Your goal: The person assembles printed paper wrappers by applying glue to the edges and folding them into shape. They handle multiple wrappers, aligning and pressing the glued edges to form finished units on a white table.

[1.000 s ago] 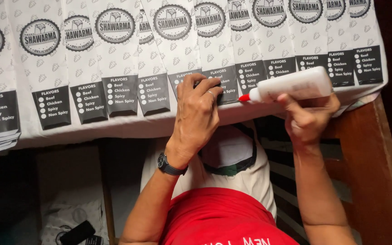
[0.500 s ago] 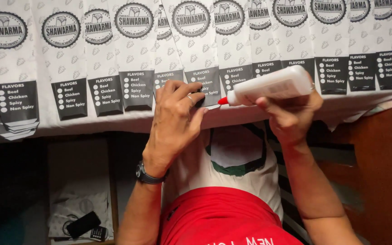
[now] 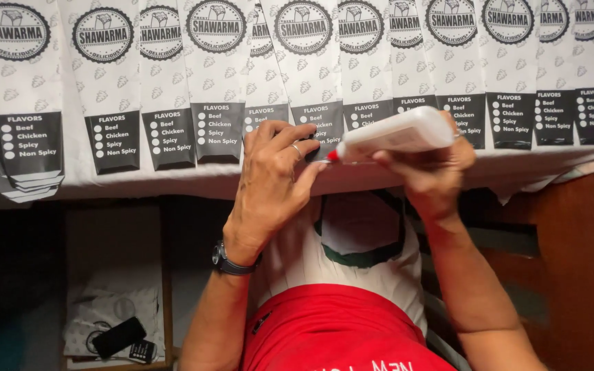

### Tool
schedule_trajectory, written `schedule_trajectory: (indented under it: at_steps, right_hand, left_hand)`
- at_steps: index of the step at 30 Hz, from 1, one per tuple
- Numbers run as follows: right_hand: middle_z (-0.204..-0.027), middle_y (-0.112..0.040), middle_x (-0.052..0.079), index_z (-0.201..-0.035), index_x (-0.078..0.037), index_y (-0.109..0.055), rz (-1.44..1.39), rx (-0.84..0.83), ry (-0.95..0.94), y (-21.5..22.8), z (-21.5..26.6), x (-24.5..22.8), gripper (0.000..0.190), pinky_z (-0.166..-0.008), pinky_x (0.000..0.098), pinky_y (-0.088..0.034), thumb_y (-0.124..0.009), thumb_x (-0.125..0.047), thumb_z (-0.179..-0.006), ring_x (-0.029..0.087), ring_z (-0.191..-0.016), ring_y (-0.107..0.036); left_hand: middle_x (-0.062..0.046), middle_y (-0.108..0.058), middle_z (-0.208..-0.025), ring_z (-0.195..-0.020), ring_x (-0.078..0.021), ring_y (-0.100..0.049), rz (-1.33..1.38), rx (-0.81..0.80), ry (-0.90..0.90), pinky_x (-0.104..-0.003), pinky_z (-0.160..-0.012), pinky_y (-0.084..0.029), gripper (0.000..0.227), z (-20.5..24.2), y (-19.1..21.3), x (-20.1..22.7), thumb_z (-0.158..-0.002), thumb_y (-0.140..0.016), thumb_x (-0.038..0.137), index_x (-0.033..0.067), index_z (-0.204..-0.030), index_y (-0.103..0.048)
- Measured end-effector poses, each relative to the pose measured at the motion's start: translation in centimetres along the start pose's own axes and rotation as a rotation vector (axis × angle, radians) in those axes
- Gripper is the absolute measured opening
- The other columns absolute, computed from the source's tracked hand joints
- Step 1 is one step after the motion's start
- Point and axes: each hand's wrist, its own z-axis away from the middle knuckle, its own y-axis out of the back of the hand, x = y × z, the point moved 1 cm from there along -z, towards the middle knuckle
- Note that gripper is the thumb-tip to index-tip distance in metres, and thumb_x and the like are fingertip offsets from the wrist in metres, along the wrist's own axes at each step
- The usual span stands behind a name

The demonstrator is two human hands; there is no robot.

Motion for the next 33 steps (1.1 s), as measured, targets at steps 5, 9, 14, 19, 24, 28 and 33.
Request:
schedule_trajectory:
  at_steps: [5,9,14,19,24,28,33]
  right_hand:
    - [-0.088,-0.063,0.012,-0.106,0.004,-0.056,-0.032,0.093,0.003,2.8,-0.2,0.8,0.050,-0.085,0.0367,-0.057,-0.093,0.010,-0.072,0.013,-0.089,-0.060]
    - [-0.089,-0.066,0.014,-0.106,0.003,-0.058,-0.041,0.111,0.028,1.8,0.1,0.5,0.052,-0.086,0.0347,-0.056,-0.096,0.003,-0.070,0.014,-0.094,-0.062]
    - [-0.086,-0.064,0.013,-0.102,0.006,-0.060,-0.011,0.023,-0.004,-0.9,0.6,1.0,0.050,-0.083,0.0337,-0.053,-0.097,0.003,-0.068,0.014,-0.093,-0.060]
    - [-0.088,-0.065,0.012,-0.104,0.005,-0.060,-0.012,0.029,-0.012,-0.9,0.6,0.8,0.051,-0.084,0.0340,-0.053,-0.097,0.004,-0.070,0.013,-0.094,-0.060]
    - [-0.089,-0.065,0.011,-0.104,0.003,-0.060,-0.032,0.146,-0.015,2.0,1.5,1.4,0.046,-0.083,0.0339,-0.054,-0.093,0.007,-0.072,0.012,-0.090,-0.059]
    - [-0.114,-0.051,0.018,-0.115,0.011,-0.056,0.350,0.236,0.021,3.6,2.3,0.5,0.040,-0.092,0.0386,-0.058,-0.081,-0.011,-0.092,0.033,-0.106,-0.062]
    - [-0.084,-0.051,-0.003,-0.086,-0.007,-0.055,-0.092,0.317,-0.238,-0.6,0.8,-0.7,0.039,-0.071,0.0258,-0.048,-0.092,-0.010,-0.073,0.010,-0.083,-0.054]
  left_hand:
    - [-0.004,-0.074,-0.111,-0.104,-0.0252,-0.060,0.002,0.108,0.046,-0.039,-0.097,-0.041,0.011,-0.2,-0.8,0.3,-0.086,-0.081,0.012,0.0063,-0.094,-0.077]
    - [-0.004,-0.075,-0.108,-0.102,-0.0235,-0.060,0.001,0.131,0.070,-0.039,-0.096,-0.041,0.009,-0.3,-1.1,0.5,-0.084,-0.082,0.010,0.0065,-0.091,-0.078]
    - [-0.005,-0.075,-0.107,-0.103,-0.0243,-0.061,0.008,0.143,0.083,-0.038,-0.098,-0.040,0.009,-0.3,-1.0,0.7,-0.088,-0.069,0.001,0.0050,-0.089,-0.077]
    - [-0.006,-0.075,-0.107,-0.103,-0.0257,-0.061,0.006,0.134,0.081,-0.039,-0.098,-0.040,0.016,-0.3,-0.9,0.7,-0.088,-0.063,-0.004,0.0046,-0.091,-0.077]
    - [-0.006,-0.074,-0.109,-0.106,-0.0262,-0.060,0.005,0.127,0.071,-0.040,-0.099,-0.040,0.017,-0.1,-0.5,1.0,-0.087,-0.062,-0.005,0.0043,-0.092,-0.076]
    - [-0.014,-0.072,-0.112,-0.099,-0.0347,-0.057,0.034,0.259,-0.050,-0.045,-0.085,-0.046,0.026,0.0,1.9,1.2,-0.085,-0.064,-0.016,-0.0040,-0.106,-0.072]
    - [-0.008,-0.075,-0.110,-0.098,-0.0320,-0.052,-0.209,0.179,0.035,-0.048,-0.080,-0.041,0.010,1.2,4.5,-1.1,-0.087,-0.077,0.000,-0.0010,-0.097,-0.077]
